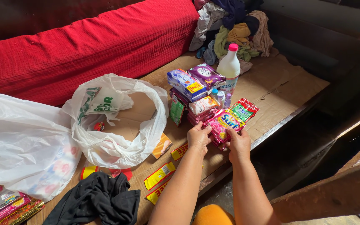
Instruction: The person uses scissors to cut open small pink detergent packets on a wooden bench. They handle each packet individually, cut the top, and place the opened packets into a pile. The workspace contains multiple detergent packets, plastic bags, and other household items.
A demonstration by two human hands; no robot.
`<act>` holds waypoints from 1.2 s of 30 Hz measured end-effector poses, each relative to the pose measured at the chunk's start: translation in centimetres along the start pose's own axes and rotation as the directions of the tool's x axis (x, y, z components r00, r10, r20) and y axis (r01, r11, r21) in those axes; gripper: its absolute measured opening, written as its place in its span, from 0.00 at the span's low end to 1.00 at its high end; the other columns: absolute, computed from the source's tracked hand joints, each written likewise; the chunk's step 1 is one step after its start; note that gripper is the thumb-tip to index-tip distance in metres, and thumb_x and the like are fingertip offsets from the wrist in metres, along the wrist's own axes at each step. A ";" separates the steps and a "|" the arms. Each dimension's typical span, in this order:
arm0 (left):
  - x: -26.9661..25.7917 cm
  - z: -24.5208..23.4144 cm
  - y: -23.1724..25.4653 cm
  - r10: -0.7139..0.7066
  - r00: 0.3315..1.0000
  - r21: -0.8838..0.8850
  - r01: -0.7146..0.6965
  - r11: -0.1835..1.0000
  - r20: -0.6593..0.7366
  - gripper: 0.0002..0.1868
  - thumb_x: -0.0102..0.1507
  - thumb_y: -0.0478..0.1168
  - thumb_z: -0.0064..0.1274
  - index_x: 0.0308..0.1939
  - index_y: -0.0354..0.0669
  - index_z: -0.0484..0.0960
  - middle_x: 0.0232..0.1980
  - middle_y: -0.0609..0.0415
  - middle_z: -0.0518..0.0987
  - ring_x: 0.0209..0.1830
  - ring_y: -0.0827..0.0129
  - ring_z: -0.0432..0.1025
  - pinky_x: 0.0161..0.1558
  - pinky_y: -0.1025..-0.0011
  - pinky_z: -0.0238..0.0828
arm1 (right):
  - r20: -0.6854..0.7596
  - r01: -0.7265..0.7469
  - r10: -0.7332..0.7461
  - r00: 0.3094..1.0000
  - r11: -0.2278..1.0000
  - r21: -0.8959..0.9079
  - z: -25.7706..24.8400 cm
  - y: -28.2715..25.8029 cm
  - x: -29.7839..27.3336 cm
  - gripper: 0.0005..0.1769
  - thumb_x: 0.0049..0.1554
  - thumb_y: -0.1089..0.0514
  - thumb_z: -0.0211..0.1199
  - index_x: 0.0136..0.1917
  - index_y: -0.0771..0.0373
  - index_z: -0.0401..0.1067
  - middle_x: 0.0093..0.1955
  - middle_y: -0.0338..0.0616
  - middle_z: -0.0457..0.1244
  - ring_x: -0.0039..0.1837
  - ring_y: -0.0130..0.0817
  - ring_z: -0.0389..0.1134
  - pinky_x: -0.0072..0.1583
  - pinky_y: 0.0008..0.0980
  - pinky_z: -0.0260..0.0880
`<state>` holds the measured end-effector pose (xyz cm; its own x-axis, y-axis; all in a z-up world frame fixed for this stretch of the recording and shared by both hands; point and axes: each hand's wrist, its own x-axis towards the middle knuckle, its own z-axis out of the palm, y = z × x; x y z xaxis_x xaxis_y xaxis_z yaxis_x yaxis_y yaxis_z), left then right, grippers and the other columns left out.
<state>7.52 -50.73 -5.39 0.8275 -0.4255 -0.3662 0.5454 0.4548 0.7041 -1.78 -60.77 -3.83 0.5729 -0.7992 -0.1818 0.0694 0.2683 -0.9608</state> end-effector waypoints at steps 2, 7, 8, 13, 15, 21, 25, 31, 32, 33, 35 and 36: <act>0.1 0.0 -0.2 0.002 1.000 0.010 -0.002 1.000 -0.025 0.37 0.63 0.29 0.55 0.76 0.37 0.60 0.58 0.43 0.79 0.46 0.64 0.77 0.45 0.62 0.81 | -0.015 -0.050 0.049 0.999 0.999 -0.022 -0.1 0.2 0.2 0.14 0.58 0.56 0.64 0.56 0.62 0.72 0.47 0.41 0.69 0.45 0.28 0.71 0.41 0.29 0.70; 0.0 0.2 -0.5 0.040 0.994 0.088 -0.031 0.996 -0.102 0.32 0.62 0.31 0.60 0.70 0.31 0.67 0.53 0.45 0.81 0.42 0.67 0.78 0.41 0.68 0.81 | -0.020 0.027 -0.028 0.999 0.997 -0.079 -0.5 0.5 0.7 0.14 0.59 0.57 0.63 0.58 0.63 0.73 0.49 0.41 0.69 0.45 0.28 0.68 0.43 0.31 0.68; -0.1 0.3 -0.6 0.045 0.991 0.130 -0.028 0.991 -0.128 0.30 0.62 0.32 0.62 0.67 0.30 0.70 0.50 0.45 0.82 0.39 0.67 0.78 0.38 0.70 0.80 | -0.017 0.051 -0.052 0.999 0.997 -0.052 -0.4 0.5 0.6 0.15 0.59 0.58 0.63 0.59 0.62 0.72 0.50 0.41 0.68 0.45 0.29 0.67 0.44 0.31 0.68; -0.4 0.6 -0.6 0.089 0.977 0.269 -0.035 0.963 -0.193 0.21 0.60 0.35 0.63 0.56 0.34 0.78 0.41 0.50 0.83 0.28 0.72 0.76 0.24 0.73 0.72 | 0.009 0.226 -0.226 0.974 0.973 -0.049 0.2 0.0 -0.7 0.19 0.57 0.64 0.61 0.62 0.65 0.69 0.51 0.41 0.69 0.48 0.27 0.69 0.49 0.29 0.71; -0.3 0.5 -0.4 0.080 0.979 0.252 -0.031 0.967 -0.188 0.17 0.61 0.37 0.62 0.52 0.32 0.80 0.37 0.49 0.83 0.25 0.71 0.75 0.22 0.74 0.71 | 0.016 0.254 -0.254 0.967 0.958 -0.130 0.5 -0.4 -1.2 0.21 0.56 0.64 0.62 0.63 0.66 0.69 0.52 0.44 0.69 0.49 0.30 0.69 0.51 0.32 0.71; -0.4 0.7 -0.2 0.099 0.974 0.247 -0.047 0.968 -0.203 0.13 0.62 0.38 0.62 0.47 0.33 0.80 0.33 0.52 0.82 0.22 0.72 0.74 0.21 0.75 0.71 | -0.006 0.316 -0.403 0.915 0.726 -0.610 0.9 0.9 0.3 0.38 0.56 0.56 0.67 0.74 0.73 0.57 0.70 0.66 0.57 0.70 0.55 0.60 0.69 0.43 0.59; -0.8 1.3 0.3 0.110 0.968 0.285 -0.042 0.958 -0.227 0.13 0.63 0.39 0.61 0.45 0.34 0.79 0.33 0.52 0.81 0.21 0.72 0.74 0.20 0.74 0.70 | 0.100 0.428 -0.462 0.881 0.689 -0.584 1.1 3.1 2.8 0.53 0.60 0.48 0.62 0.78 0.83 0.36 0.82 0.74 0.38 0.84 0.59 0.37 0.80 0.41 0.37; -0.7 1.8 0.8 0.113 0.966 0.291 -0.041 0.956 -0.234 0.14 0.64 0.41 0.60 0.43 0.33 0.77 0.33 0.49 0.81 0.21 0.69 0.76 0.20 0.72 0.71 | 0.089 0.416 -0.448 0.890 0.717 -0.560 1.1 5.1 3.6 0.55 0.62 0.41 0.56 0.80 0.80 0.30 0.84 0.73 0.30 0.86 0.58 0.27 0.81 0.42 0.28; -0.6 1.8 0.8 0.112 0.967 0.269 -0.048 0.962 -0.229 0.14 0.64 0.41 0.60 0.43 0.33 0.77 0.33 0.49 0.81 0.21 0.68 0.77 0.20 0.72 0.72 | 0.113 0.421 -0.438 0.892 0.713 -0.561 1.3 5.1 3.6 0.54 0.63 0.40 0.55 0.80 0.80 0.30 0.84 0.73 0.29 0.86 0.59 0.25 0.81 0.43 0.27; -0.6 1.9 0.8 0.109 0.968 0.246 -0.052 0.968 -0.224 0.14 0.64 0.41 0.59 0.43 0.33 0.77 0.33 0.49 0.81 0.21 0.68 0.77 0.20 0.72 0.72 | 0.124 0.400 -0.411 0.903 0.701 -0.591 1.5 5.1 3.5 0.53 0.63 0.40 0.54 0.80 0.79 0.31 0.84 0.75 0.28 0.86 0.60 0.24 0.80 0.43 0.27; -0.7 1.6 0.8 0.087 0.975 0.211 -0.042 0.977 -0.206 0.14 0.65 0.43 0.58 0.43 0.33 0.77 0.33 0.47 0.81 0.20 0.67 0.76 0.20 0.72 0.72 | 0.144 0.358 -0.354 0.924 0.671 -0.649 1.9 5.1 3.4 0.52 0.64 0.40 0.54 0.81 0.76 0.32 0.83 0.78 0.26 0.85 0.63 0.22 0.80 0.45 0.26; -0.8 1.5 0.8 0.076 0.977 0.192 -0.037 0.981 -0.197 0.14 0.65 0.43 0.58 0.43 0.33 0.78 0.33 0.46 0.81 0.20 0.67 0.76 0.19 0.72 0.72 | 0.134 0.358 -0.358 0.924 0.689 -0.631 1.9 5.1 3.2 0.53 0.64 0.40 0.54 0.82 0.75 0.32 0.82 0.78 0.25 0.85 0.63 0.22 0.80 0.45 0.27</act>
<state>7.09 -51.16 -3.63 0.8765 -0.2271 -0.4245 0.4784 0.3116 0.8210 1.95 -60.99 -8.93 0.6140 -0.7626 0.2035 -0.2622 -0.4403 -0.8587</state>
